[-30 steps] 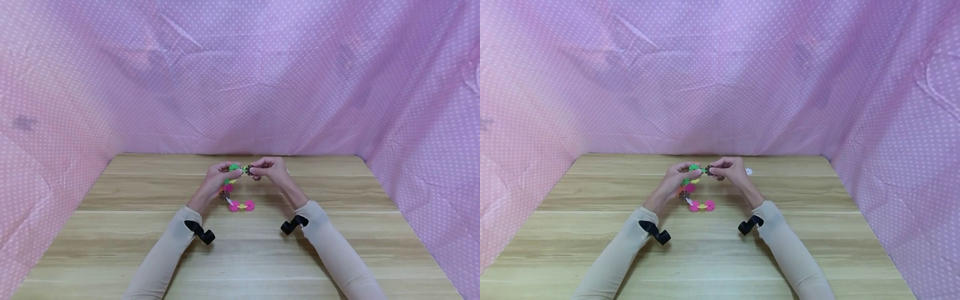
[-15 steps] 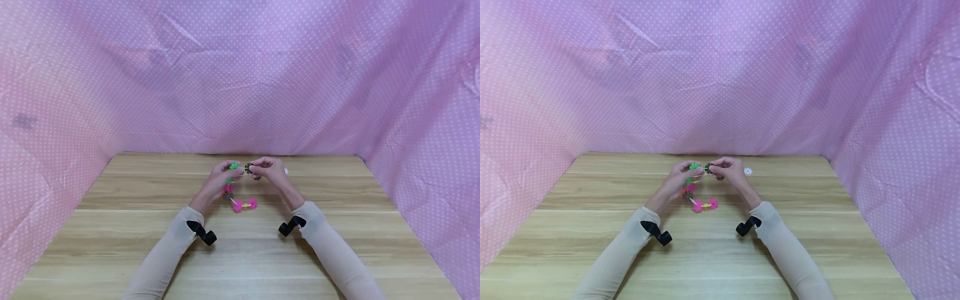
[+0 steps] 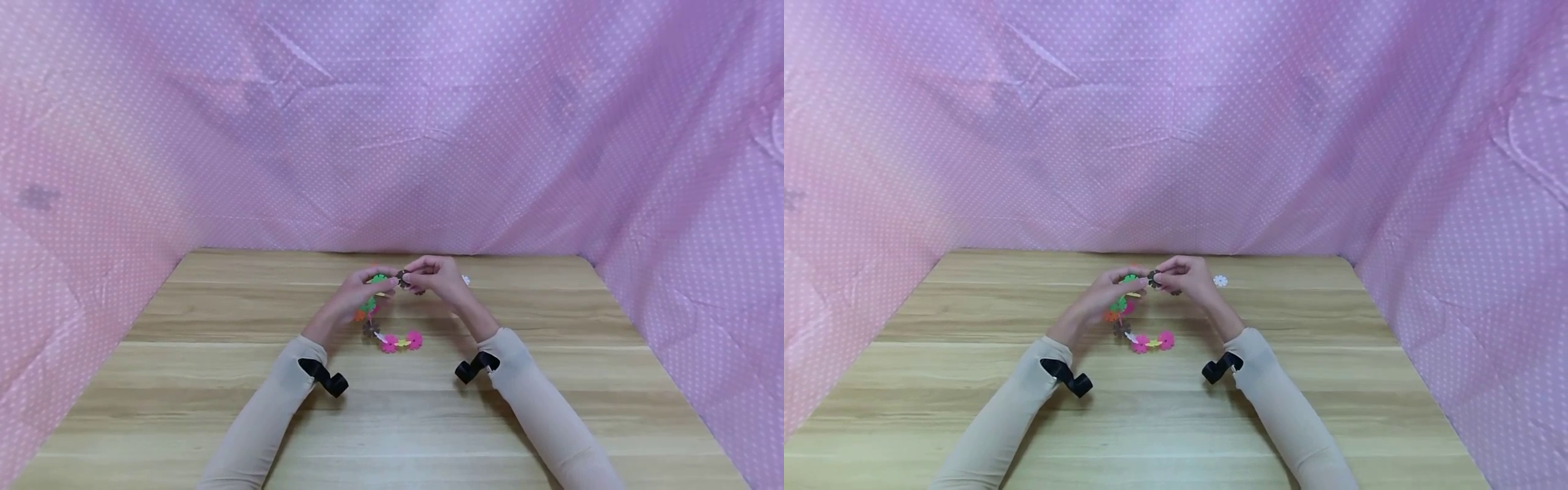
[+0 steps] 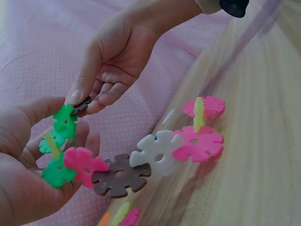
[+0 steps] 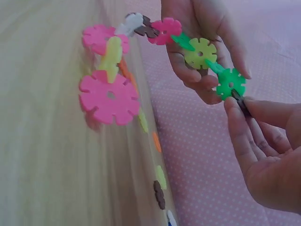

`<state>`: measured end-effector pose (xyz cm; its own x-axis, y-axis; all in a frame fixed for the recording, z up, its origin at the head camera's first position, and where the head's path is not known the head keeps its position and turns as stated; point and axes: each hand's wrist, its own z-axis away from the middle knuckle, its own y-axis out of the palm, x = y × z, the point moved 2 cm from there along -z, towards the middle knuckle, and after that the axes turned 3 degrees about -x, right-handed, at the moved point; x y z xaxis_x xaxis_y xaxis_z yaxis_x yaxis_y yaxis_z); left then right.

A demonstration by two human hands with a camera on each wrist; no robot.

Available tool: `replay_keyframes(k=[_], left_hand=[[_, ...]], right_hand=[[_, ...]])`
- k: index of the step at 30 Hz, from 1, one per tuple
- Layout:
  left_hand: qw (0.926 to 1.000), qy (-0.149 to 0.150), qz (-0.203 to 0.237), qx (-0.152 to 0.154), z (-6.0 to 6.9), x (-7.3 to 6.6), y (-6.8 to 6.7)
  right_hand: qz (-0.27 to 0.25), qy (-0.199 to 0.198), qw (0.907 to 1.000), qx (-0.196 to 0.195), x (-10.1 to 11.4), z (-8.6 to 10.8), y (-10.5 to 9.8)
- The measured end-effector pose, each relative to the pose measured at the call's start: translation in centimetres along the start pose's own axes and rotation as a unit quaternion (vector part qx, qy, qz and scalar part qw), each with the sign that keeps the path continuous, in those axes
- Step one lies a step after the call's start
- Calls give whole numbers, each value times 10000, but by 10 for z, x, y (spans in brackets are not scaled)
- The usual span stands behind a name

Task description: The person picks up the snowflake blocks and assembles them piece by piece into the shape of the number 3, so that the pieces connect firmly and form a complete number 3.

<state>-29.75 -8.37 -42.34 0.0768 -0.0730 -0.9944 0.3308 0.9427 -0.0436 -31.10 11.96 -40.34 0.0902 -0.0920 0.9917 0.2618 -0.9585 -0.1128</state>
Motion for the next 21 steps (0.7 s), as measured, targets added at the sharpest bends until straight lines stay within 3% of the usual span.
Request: replay_keyframes(k=[8, 12, 14, 21], left_hand=[[9999, -58, -66, -136, -1, 0, -8], [9996, -3, -157, -234, 0, -2, -14], [9996, 22, -141, -248, 1, -3, -16], [9998, -14, -78, -184, 0, -3, -17]], right_hand=[[707, 80, 9960, 540, 7, -7, -13], [1377, -31, 9879, 706, 6, -14, -21], [1791, -64, 9803, 826, 4, -18, -24], [3188, -195, 9396, 1229, -14, -29, -29]])
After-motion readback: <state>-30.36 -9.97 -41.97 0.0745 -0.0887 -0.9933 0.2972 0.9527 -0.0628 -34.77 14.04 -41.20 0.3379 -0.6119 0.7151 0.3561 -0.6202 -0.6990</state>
